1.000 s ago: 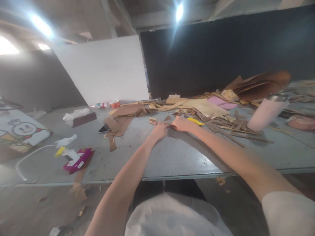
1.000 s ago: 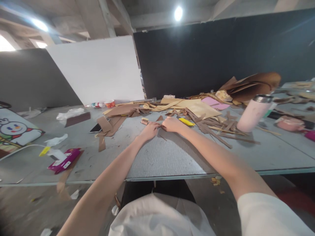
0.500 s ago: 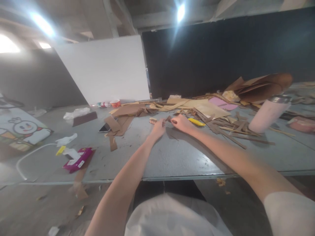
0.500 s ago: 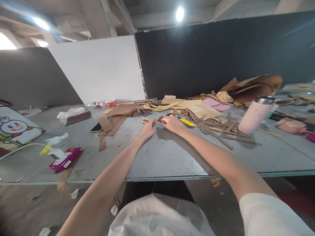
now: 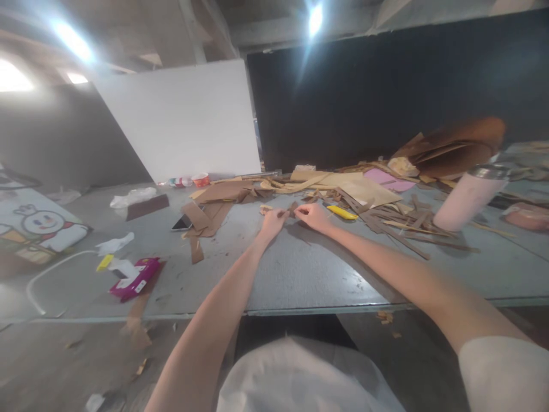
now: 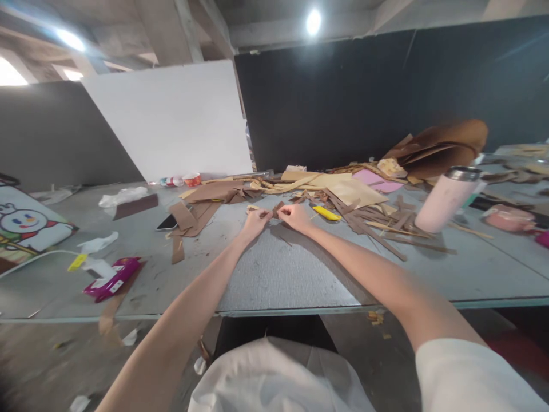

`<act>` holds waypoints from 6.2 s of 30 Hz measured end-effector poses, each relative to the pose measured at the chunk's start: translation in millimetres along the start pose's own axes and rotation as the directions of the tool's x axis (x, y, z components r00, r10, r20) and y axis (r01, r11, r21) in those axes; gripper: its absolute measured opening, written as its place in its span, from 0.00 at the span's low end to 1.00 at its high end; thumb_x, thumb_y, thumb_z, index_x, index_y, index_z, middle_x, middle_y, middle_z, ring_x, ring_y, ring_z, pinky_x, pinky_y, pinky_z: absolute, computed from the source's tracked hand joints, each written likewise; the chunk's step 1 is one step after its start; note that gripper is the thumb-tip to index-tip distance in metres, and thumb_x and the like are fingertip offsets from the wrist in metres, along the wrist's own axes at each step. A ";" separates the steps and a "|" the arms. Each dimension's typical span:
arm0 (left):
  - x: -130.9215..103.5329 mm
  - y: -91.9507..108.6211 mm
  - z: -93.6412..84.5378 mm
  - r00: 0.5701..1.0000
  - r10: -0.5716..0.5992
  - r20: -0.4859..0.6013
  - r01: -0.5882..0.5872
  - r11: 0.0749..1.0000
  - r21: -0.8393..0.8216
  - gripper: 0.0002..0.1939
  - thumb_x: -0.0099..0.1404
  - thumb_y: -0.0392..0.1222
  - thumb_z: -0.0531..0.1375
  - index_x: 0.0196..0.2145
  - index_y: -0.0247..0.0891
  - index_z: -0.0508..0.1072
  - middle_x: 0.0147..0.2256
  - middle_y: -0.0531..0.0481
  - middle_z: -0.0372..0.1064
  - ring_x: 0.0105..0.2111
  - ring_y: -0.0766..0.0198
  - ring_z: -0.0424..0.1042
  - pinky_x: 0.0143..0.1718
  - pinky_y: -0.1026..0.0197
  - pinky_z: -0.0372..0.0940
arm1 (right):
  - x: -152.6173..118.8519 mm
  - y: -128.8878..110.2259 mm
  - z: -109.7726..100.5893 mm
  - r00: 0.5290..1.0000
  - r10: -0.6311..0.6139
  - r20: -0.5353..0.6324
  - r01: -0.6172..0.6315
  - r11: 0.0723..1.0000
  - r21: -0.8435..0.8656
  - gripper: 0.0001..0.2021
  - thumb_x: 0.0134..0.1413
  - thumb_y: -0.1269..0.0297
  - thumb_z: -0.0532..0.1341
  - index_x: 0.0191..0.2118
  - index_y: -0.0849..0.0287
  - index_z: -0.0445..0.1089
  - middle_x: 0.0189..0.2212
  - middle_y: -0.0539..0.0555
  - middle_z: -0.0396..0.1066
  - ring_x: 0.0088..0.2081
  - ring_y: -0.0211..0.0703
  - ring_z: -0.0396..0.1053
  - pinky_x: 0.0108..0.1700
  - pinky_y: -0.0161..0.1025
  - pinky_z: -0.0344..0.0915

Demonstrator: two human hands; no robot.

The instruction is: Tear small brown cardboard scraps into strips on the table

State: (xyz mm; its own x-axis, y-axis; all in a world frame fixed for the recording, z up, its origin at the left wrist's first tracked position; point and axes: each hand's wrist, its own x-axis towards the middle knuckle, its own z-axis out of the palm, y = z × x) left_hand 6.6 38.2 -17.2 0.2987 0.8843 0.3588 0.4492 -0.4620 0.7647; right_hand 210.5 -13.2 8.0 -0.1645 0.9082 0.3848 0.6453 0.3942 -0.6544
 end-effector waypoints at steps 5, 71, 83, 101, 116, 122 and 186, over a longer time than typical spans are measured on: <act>0.9 1.2 -2.2 0.998 -0.032 -0.058 0.032 0.999 -0.008 0.14 0.74 0.47 0.63 0.39 0.35 0.83 0.39 0.41 0.84 0.43 0.54 0.82 0.51 0.54 0.73 | 0.0 -1.0 0.5 0.998 -0.037 0.046 0.036 0.999 0.022 0.21 0.71 0.52 0.54 0.38 0.59 0.79 0.37 0.55 0.81 0.41 0.49 0.75 0.44 0.39 0.68; -5.1 6.9 -0.7 1.000 0.008 -0.014 -0.010 0.987 -0.159 0.12 0.69 0.47 0.68 0.38 0.36 0.85 0.36 0.41 0.84 0.40 0.53 0.82 0.50 0.53 0.73 | 0.6 5.2 3.2 0.993 -0.050 0.107 0.019 0.961 0.274 0.23 0.66 0.40 0.59 0.30 0.54 0.69 0.22 0.51 0.68 0.26 0.44 0.64 0.32 0.40 0.57; 0.1 -3.4 3.2 0.995 -0.097 -0.014 0.090 0.966 -0.241 0.17 0.65 0.55 0.71 0.37 0.35 0.86 0.36 0.42 0.84 0.36 0.57 0.80 0.44 0.56 0.72 | -0.9 0.0 0.7 0.993 -0.110 0.047 0.097 0.972 0.216 0.25 0.65 0.37 0.58 0.30 0.55 0.69 0.25 0.51 0.68 0.30 0.44 0.63 0.36 0.41 0.57; -7.8 6.2 -3.9 0.995 -0.056 0.083 0.076 0.961 -0.264 0.23 0.60 0.61 0.75 0.36 0.35 0.87 0.37 0.40 0.84 0.39 0.54 0.80 0.48 0.53 0.72 | -0.6 1.4 1.5 0.994 -0.095 0.062 0.080 0.975 0.209 0.26 0.69 0.37 0.55 0.30 0.54 0.65 0.25 0.50 0.66 0.31 0.44 0.62 0.36 0.41 0.57; -1.8 -2.1 1.4 0.995 -0.089 0.044 0.097 0.965 -0.245 0.19 0.62 0.56 0.73 0.36 0.35 0.86 0.34 0.42 0.82 0.37 0.56 0.79 0.46 0.54 0.73 | 2.5 3.3 4.0 0.990 -0.104 0.093 0.085 0.978 0.189 0.26 0.69 0.36 0.53 0.30 0.53 0.61 0.25 0.50 0.63 0.32 0.46 0.62 0.37 0.41 0.57; 0.2 -4.8 2.7 0.994 -0.107 0.017 0.108 0.963 -0.248 0.11 0.65 0.47 0.72 0.36 0.34 0.86 0.32 0.44 0.81 0.33 0.59 0.78 0.45 0.54 0.73 | 1.2 1.0 4.0 0.983 -0.157 0.100 0.137 0.975 0.177 0.32 0.65 0.27 0.55 0.28 0.53 0.59 0.25 0.50 0.64 0.31 0.44 0.60 0.36 0.40 0.56; -4.3 11.6 -7.2 0.929 -0.345 0.135 0.331 0.607 -0.723 0.16 0.55 0.45 0.82 0.33 0.31 0.85 0.35 0.42 0.82 0.30 0.68 0.75 0.44 0.60 0.73 | 0.6 10.8 6.6 0.986 -0.066 0.150 -0.002 0.909 0.416 0.20 0.58 0.58 0.60 0.51 0.59 0.80 0.24 0.50 0.72 0.25 0.40 0.63 0.31 0.37 0.60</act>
State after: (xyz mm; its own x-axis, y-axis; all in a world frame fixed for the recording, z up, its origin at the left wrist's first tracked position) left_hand 4.5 29.4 -6.1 0.2361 0.9717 -0.0033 -0.2374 0.0610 0.9695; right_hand 212.5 -7.4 -3.1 -0.3172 0.8909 0.3251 0.2765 0.4148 -0.8669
